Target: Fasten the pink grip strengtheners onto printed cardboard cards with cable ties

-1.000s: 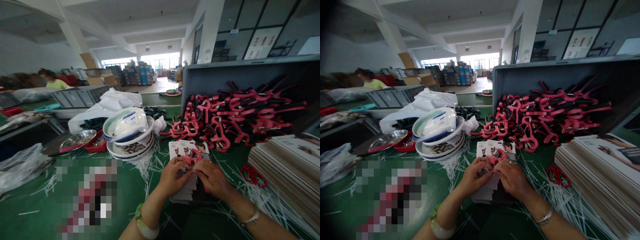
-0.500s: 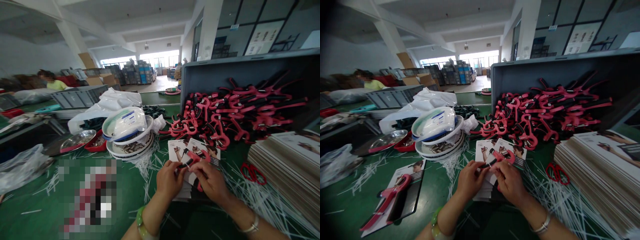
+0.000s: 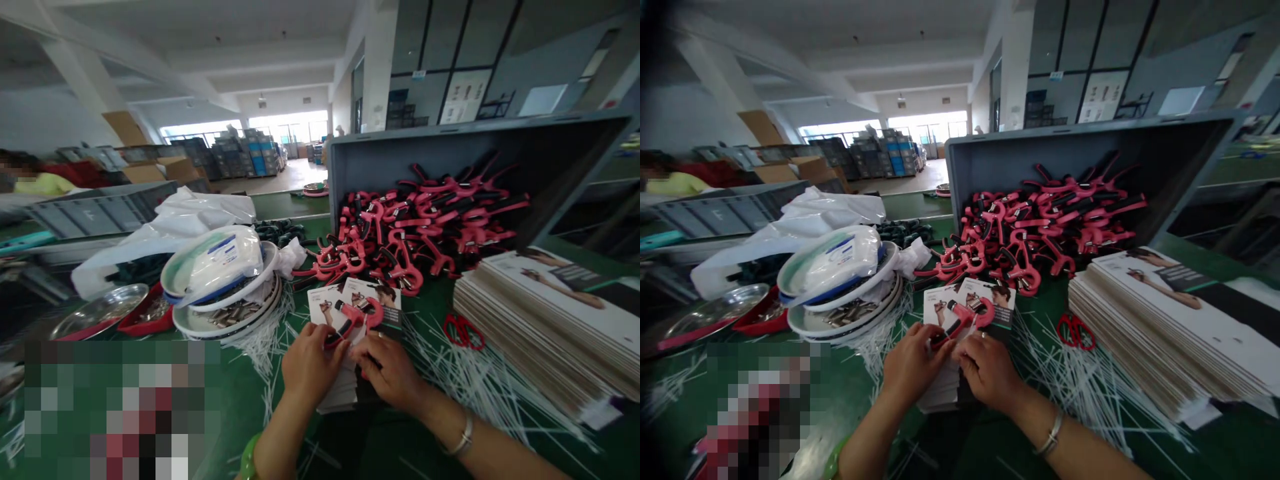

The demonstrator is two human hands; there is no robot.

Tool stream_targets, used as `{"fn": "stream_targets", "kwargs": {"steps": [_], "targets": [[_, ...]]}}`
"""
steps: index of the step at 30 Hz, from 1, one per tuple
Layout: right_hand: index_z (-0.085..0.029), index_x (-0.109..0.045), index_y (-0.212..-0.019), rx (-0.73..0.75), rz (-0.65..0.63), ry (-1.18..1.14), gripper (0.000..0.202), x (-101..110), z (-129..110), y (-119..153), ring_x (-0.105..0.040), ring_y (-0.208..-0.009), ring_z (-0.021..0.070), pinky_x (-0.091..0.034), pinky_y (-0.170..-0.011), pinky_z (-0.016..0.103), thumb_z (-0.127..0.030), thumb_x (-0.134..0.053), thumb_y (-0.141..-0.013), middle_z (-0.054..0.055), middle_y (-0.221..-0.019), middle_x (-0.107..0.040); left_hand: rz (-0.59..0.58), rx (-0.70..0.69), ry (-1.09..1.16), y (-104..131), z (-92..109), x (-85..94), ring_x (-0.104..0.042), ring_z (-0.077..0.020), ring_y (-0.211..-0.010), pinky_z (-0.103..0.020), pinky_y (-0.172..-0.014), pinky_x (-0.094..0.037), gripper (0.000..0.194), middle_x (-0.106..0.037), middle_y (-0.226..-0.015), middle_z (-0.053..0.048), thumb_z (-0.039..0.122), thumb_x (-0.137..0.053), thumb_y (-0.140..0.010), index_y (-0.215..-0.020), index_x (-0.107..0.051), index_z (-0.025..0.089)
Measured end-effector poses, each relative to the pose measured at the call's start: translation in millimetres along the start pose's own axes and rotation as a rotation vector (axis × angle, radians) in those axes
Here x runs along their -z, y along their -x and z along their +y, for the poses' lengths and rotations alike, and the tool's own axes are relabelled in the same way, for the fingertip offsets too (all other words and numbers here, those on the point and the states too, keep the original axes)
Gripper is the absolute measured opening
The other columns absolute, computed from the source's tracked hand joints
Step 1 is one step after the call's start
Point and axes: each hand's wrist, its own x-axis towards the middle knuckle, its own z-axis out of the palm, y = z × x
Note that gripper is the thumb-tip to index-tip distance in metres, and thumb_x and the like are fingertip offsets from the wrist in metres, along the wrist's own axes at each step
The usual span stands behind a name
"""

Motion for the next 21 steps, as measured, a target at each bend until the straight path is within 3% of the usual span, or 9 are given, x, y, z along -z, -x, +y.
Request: {"fn": "stream_targets", "kwargs": {"steps": [3,7,18,21], "targets": [[-0.018,-0.054,-0.077,0.04,0.02,0.003,0.022,-1,1,3,-0.052,-0.069,0.016,-0.038,-0.065,0.028,-0.024,-0.039,-0.091,0.003,-0.069,-0.059,0.027,-0.047,-0.041,-1,0,0.7,-0.056,-0.0249,-0.096,-0.033,-0.077,-0.043,0.029,-0.061,-0.106,-0.006,0.047,-0.055,-0.079,-0.094,-0.067,0.025],[-0.018,-0.053,-0.076,0.051,0.019,-0.025,0.021,2,-3,6,-0.051,-0.068,0.0156,-0.038,-0.063,0.027,-0.025,-0.039,-0.091,0.003,-0.068,-0.058,0.009,-0.068,-0.007,3,-3,-2.9,-0.056,-0.0237,-0.095,-0.032,-0.075,-0.045,0.026,-0.062,-0.108,-0.005,0.042,-0.05,-0.083,-0.095,-0.067,0.026],[-0.019,-0.052,-0.079,-0.111,-0.032,-0.093,0.019,11,-9,7,-0.054,-0.065,0.0133,-0.042,-0.062,0.025,-0.025,-0.039,-0.092,0.0,-0.064,-0.057,0.009,-0.087,0.056,6,-5,-9.9,-0.059,-0.022,-0.094,-0.031,-0.075,-0.046,0.029,-0.065,-0.105,-0.005,0.042,-0.051,-0.083,-0.1,-0.064,0.023],[-0.017,-0.056,-0.092,-0.177,-0.078,0.032,0.014,14,-16,2,-0.058,-0.076,0.0162,-0.045,-0.07,0.027,-0.027,-0.048,-0.087,0.005,-0.08,-0.062,0.017,-0.085,0.078,8,-5,-9.6,-0.058,-0.0221,-0.095,-0.032,-0.077,-0.046,0.029,-0.065,-0.106,-0.005,0.041,-0.052,-0.082,-0.101,-0.065,0.023]]}}
